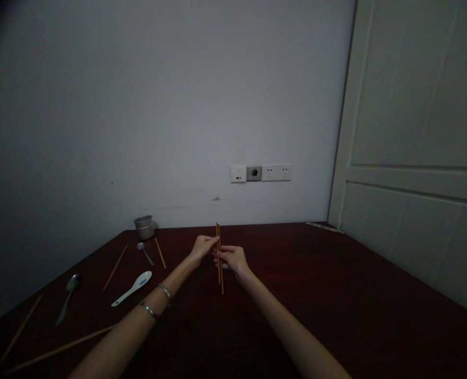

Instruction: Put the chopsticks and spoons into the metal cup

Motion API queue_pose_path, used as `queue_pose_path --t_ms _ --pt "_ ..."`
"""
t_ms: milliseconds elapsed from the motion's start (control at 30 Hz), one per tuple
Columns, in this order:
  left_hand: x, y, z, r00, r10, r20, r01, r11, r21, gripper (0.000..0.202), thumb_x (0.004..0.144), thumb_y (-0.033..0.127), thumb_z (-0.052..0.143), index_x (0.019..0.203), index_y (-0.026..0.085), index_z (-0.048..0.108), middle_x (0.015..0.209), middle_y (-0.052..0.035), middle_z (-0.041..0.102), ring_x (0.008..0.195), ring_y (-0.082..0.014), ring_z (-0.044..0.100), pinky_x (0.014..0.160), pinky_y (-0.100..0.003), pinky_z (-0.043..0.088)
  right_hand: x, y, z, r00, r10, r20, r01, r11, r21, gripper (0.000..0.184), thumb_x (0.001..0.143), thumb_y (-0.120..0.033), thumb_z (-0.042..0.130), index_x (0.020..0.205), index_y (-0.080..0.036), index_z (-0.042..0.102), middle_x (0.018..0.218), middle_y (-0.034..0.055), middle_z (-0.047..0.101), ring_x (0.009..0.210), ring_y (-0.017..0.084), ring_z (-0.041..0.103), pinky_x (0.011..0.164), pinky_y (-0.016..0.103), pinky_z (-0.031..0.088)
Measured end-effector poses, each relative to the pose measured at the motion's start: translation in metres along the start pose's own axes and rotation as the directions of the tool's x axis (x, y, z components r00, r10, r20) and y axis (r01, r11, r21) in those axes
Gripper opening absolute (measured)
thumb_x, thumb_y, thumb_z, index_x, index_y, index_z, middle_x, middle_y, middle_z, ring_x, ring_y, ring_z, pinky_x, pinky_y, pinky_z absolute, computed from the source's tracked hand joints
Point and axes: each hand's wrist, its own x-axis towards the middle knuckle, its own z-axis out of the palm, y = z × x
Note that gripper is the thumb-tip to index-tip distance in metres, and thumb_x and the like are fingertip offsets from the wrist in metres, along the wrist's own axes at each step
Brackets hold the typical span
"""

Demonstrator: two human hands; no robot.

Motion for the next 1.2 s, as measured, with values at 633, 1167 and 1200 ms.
queue_pose_path --t_ms 633,1167,1200 --pt "-0.015 -0.021 -0.025 0.982 -0.185 -0.043 0.186 0.886 0.424 0.027 0.064 0.029 0.062 0.044 0.013 0.053 0.042 -0.0039 0.056 0.037 -0.0156 0.055 0.040 -0.024 0.045 -0.021 0.042 0.018 0.983 0.156 0.097 -0.125 0.955 -0.268 0.025 0.063 -0.011 0.065 0.079 -0.014 0.046 0.053 -0.0021 0.059 0.051 0.016 0.062 0.044 0.027 0.053" --pt "-0.041 -0.020 -0.020 0.999 -0.021 0.028 -0.011 0.568 0.823 0.018 0.062 0.025 0.060 0.071 0.010 0.065 0.077 -0.0181 0.066 0.076 -0.0263 0.063 0.059 -0.027 0.046 -0.023 0.037 0.017 0.952 0.174 0.251 0.040 0.743 -0.668 0.027 0.061 -0.027 0.068 0.045 -0.015 0.050 0.038 -0.0008 0.055 0.034 0.011 0.053 0.034 0.019 0.046" --pt "-0.042 -0.019 -0.018 0.999 -0.015 0.043 -0.028 0.544 0.838 0.019 0.063 0.025 0.059 0.074 0.011 0.065 0.082 -0.0188 0.066 0.079 -0.0264 0.063 0.060 -0.027 0.045 -0.023 0.037 0.017 0.949 0.185 0.256 0.036 0.741 -0.670 0.027 0.061 -0.026 0.068 0.044 -0.015 0.050 0.038 -0.0006 0.055 0.034 0.011 0.053 0.034 0.019 0.046"
